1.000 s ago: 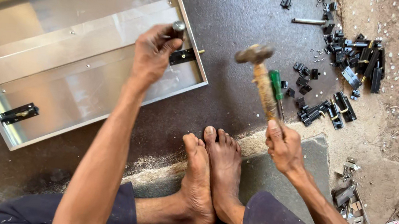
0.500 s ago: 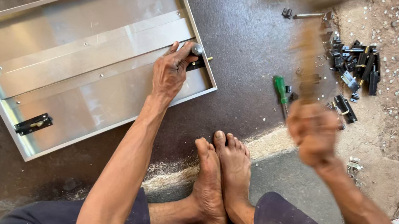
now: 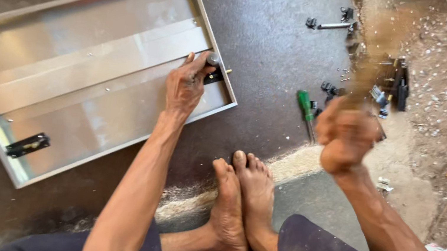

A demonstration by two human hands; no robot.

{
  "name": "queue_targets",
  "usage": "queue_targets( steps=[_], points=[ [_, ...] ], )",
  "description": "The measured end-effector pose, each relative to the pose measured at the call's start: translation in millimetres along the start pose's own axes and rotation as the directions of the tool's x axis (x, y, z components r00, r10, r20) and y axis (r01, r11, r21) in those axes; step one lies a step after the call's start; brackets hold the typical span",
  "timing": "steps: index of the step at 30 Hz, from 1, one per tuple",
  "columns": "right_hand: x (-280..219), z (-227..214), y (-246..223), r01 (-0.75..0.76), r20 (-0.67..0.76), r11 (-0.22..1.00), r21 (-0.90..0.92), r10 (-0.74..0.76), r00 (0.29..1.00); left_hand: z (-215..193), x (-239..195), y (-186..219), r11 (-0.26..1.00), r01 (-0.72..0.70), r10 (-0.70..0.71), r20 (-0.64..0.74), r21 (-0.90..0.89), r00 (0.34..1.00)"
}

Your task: The person attaches black plastic latches to a metal enclosure cover by hand and by using a hammer, working on the floor.

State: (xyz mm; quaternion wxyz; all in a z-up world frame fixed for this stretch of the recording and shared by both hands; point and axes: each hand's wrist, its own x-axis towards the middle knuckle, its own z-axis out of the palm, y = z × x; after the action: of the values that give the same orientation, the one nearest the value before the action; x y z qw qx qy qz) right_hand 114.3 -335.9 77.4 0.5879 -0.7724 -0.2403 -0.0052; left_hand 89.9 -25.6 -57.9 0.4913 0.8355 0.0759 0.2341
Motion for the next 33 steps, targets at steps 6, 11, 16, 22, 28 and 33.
queue_targets(
  steps=[6, 11, 16, 22, 28, 33],
  points=[
    [-33, 45, 26, 0.139, 0.350, 0.780, -0.610, 0.108, 0.930, -2, -3, 6, 0.991, -0.112, 0.114, -0.016, 0.078, 0.993],
    [-68, 21, 15, -0.522, -0.047, 0.648, -0.554, 0.602, 0.797, -3, 2, 20, 0.961, 0.194, -0.178, 0.095, -0.196, 0.979],
    [-126, -44, 12, -0.399, -0.107, 0.461, -0.793, 0.539, 0.836, -13, -7, 43, 0.973, -0.110, 0.067, 0.209, 0.201, 0.976],
    [-106, -74, 60, -0.180, 0.076, 0.706, -0.685, 0.315, 0.946, -18, -16, 38, 0.904, 0.092, -0.190, 0.200, 0.418, 0.961],
    [36, -81, 181, -0.167, -0.182, 0.689, -0.706, 0.051, 0.982, -38, -36, 61, 0.776, -0.092, -0.157, 0.332, 0.624, 0.930],
    [52, -83, 190, -0.309, -0.228, 0.665, -0.680, 0.208, 0.951, -27, -39, 50, 0.806, -0.056, -0.148, 0.292, 0.589, 0.945]
  ],
)
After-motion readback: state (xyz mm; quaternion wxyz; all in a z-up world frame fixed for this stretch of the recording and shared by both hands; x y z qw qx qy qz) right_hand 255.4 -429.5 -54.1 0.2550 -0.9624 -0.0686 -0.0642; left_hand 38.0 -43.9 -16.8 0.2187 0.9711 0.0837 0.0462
